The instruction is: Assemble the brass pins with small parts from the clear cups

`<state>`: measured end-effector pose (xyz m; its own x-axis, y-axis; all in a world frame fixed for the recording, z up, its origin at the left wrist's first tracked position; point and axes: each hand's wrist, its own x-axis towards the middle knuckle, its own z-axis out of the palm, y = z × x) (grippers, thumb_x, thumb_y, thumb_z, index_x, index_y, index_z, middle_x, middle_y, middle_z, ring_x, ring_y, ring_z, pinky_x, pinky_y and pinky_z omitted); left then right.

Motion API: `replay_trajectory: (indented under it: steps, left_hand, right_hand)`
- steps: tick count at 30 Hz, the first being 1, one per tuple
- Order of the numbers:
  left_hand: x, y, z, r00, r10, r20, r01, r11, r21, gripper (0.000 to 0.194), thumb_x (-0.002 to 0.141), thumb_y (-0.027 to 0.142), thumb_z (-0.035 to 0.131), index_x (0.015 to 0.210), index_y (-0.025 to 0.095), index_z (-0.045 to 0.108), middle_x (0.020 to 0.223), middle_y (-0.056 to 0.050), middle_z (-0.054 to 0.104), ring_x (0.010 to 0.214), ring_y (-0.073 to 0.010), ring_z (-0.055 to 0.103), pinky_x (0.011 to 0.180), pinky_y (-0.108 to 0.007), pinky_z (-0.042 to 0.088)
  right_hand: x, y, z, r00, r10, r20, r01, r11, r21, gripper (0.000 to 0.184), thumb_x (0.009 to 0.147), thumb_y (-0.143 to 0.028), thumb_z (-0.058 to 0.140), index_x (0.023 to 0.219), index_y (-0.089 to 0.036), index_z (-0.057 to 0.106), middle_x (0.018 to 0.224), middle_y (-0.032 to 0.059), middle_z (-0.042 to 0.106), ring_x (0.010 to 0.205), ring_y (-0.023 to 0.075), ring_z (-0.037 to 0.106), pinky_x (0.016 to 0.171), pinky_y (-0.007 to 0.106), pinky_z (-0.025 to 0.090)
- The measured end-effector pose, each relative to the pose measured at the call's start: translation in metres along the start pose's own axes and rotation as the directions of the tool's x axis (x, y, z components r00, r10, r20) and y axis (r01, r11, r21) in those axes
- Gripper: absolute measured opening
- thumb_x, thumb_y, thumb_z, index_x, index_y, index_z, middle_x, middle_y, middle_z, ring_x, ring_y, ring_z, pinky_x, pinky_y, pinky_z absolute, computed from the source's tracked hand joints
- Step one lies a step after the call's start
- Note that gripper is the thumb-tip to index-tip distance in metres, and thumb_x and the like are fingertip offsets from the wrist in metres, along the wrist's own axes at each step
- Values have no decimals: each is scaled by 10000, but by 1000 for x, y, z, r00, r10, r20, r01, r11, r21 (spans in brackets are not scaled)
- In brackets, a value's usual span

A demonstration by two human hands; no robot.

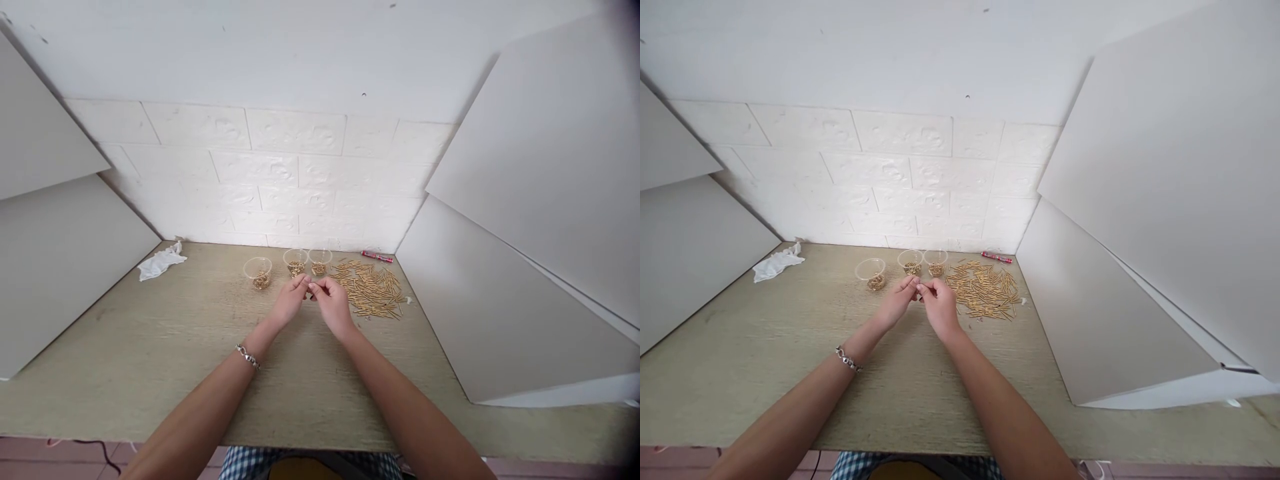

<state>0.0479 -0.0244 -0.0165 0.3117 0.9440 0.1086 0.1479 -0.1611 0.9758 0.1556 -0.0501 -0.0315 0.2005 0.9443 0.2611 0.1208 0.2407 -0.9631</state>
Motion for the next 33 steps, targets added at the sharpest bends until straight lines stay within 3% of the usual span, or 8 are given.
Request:
replay_trajectory:
  steps: [5,11,17,24,29,33]
  left_hand:
    - [-2,2,0,999,-7,-45,4,998,-55,308,783,422,445,594,180,449,546,36,409,554,-106,387,546,-224,324]
    - [1,-5,-1,995,-48,-84,41,995,-88,325,770,447,466,587,178,464,517,40,395,504,-100,364,501,-223,299]
    - [-1,1,-2,996,-50,-71,48,998,-29,325,782,420,457,570,174,451,508,38,393,507,-100,372,506,-225,303]
    - [-5,2,5,992,-98,73,110,975,-193,291,757,406,478,602,162,437,542,45,357,504,-78,324,482,-208,302]
    - [-8,2,8,982,-153,115,186,903,-387,348,702,460,551,606,168,386,551,57,309,487,-60,291,462,-195,284]
    - [-8,3,8,975,-154,162,208,888,-410,388,663,500,585,611,167,393,556,54,322,492,-57,292,458,-191,273]
  right_hand:
    - [-1,0,0,999,-37,-21,36,998,-53,188,756,-338,540,741,-176,635,711,33,651,648,153,569,631,284,450]
    - [1,4,-1,990,-139,31,142,977,-159,185,776,-272,508,828,-209,674,804,38,675,717,167,590,700,306,450]
    - [1,-1,-4,996,-92,19,94,981,-170,170,784,-289,506,746,-189,639,719,21,640,655,148,558,640,266,419]
    - [1,-5,-7,974,-218,57,225,932,-284,264,834,-312,407,621,-200,515,636,-1,529,618,135,467,602,252,345]
    - [0,-8,-5,994,-107,36,112,981,-161,286,836,-349,377,593,-211,436,577,-13,496,584,134,463,571,249,355]
    - [-1,-11,-4,997,-20,80,23,999,-36,297,815,-392,397,575,-217,417,510,-34,467,501,122,443,501,239,347]
